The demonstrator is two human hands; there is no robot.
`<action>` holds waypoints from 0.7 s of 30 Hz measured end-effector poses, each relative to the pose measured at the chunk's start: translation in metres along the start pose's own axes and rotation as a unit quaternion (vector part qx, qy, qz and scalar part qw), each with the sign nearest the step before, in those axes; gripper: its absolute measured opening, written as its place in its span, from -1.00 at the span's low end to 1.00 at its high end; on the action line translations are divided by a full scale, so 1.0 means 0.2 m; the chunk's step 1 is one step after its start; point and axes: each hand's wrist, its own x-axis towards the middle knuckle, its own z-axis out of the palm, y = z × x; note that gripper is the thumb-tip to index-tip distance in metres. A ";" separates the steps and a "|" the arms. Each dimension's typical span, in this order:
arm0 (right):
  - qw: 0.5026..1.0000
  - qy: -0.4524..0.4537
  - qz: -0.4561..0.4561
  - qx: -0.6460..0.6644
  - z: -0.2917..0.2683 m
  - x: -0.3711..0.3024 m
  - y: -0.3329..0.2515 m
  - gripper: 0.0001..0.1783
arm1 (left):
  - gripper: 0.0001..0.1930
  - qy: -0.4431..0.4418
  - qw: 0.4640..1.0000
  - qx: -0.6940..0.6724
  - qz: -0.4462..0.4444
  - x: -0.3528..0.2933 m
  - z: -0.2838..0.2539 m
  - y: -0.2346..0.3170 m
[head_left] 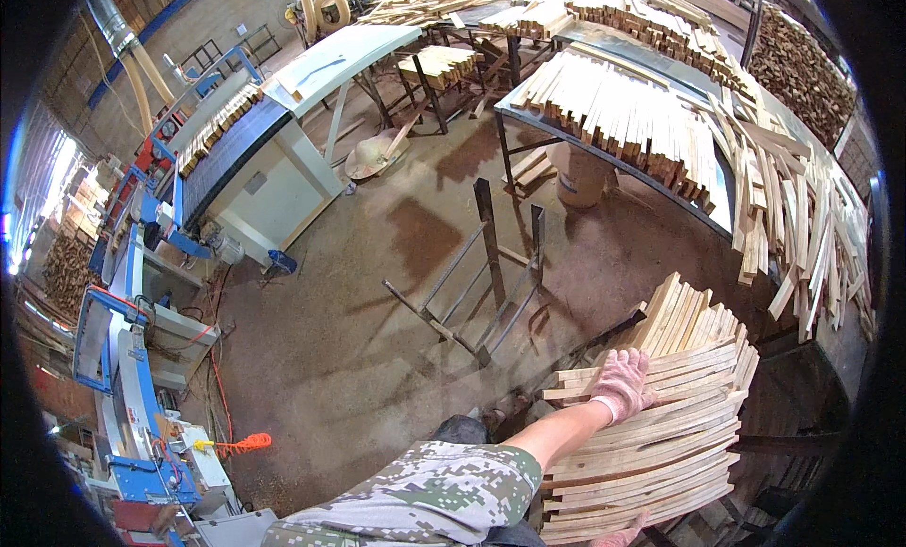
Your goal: The person repeatedly picks up bundles of thin wooden planks from a metal rack and places them onto a conveyor belt. The worker wears gloves and a camouflage shirt, moving back and forth between the rack and the machine to feed the wood.
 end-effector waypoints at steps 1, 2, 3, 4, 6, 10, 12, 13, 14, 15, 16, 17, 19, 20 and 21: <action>0.999 -0.015 0.022 0.028 0.00 0.01 -0.01 -0.11 | -0.01 0.004 1.000 0.003 -0.005 0.00 0.00 0.00; 0.999 -0.027 0.028 0.037 -0.01 0.03 -0.01 -0.10 | -0.01 0.009 1.000 0.006 -0.010 -0.01 0.01 0.00; 0.998 -0.040 0.035 0.046 0.00 0.04 0.00 -0.09 | -0.01 0.013 1.000 0.008 -0.017 -0.01 0.01 0.00; 0.996 -0.050 0.040 0.056 0.01 0.04 0.00 -0.08 | -0.01 0.011 1.000 0.008 -0.017 -0.01 0.01 -0.01; 0.993 -0.078 0.048 0.079 -0.08 0.12 0.01 -0.08 | -0.01 0.006 1.000 0.007 -0.015 -0.01 -0.01 -0.01; 0.995 -0.071 0.026 0.067 -0.08 0.08 0.04 -0.08 | -0.05 0.020 1.000 0.014 0.000 0.00 0.02 0.00; 0.998 0.010 0.028 0.053 0.03 0.00 0.01 -0.10 | -0.04 -0.018 1.000 0.004 0.001 -0.01 -0.04 0.00; 0.998 0.043 0.033 0.042 0.08 -0.02 -0.01 -0.10 | -0.02 -0.006 1.000 0.009 -0.009 -0.01 -0.04 -0.01; 0.999 0.019 0.036 0.031 0.07 -0.01 -0.04 -0.11 | 0.00 0.006 1.000 0.014 -0.018 -0.02 -0.01 -0.01; 0.999 -0.003 0.037 0.027 0.03 0.01 -0.04 -0.13 | 0.02 0.018 0.999 0.021 -0.022 -0.01 0.01 -0.02; 0.999 -0.014 0.032 0.031 -0.03 0.01 -0.01 -0.14 | 0.01 0.030 0.999 0.022 -0.006 -0.01 0.03 0.00; 1.000 -0.004 0.002 0.029 -0.12 0.06 0.05 -0.15 | 0.01 0.026 0.999 0.019 0.008 0.01 0.03 0.01; 0.999 -0.009 -0.044 -0.005 -0.33 0.33 0.12 -0.17 | 0.00 0.027 1.000 0.010 -0.004 -0.01 0.01 0.00; 0.999 -0.011 -0.035 0.009 -0.35 0.34 0.12 -0.19 | -0.01 0.018 1.000 0.005 -0.004 -0.01 0.00 0.00; 0.999 -0.008 -0.032 0.022 -0.36 0.35 0.12 -0.19 | -0.01 0.022 1.000 0.006 -0.002 0.00 0.01 0.00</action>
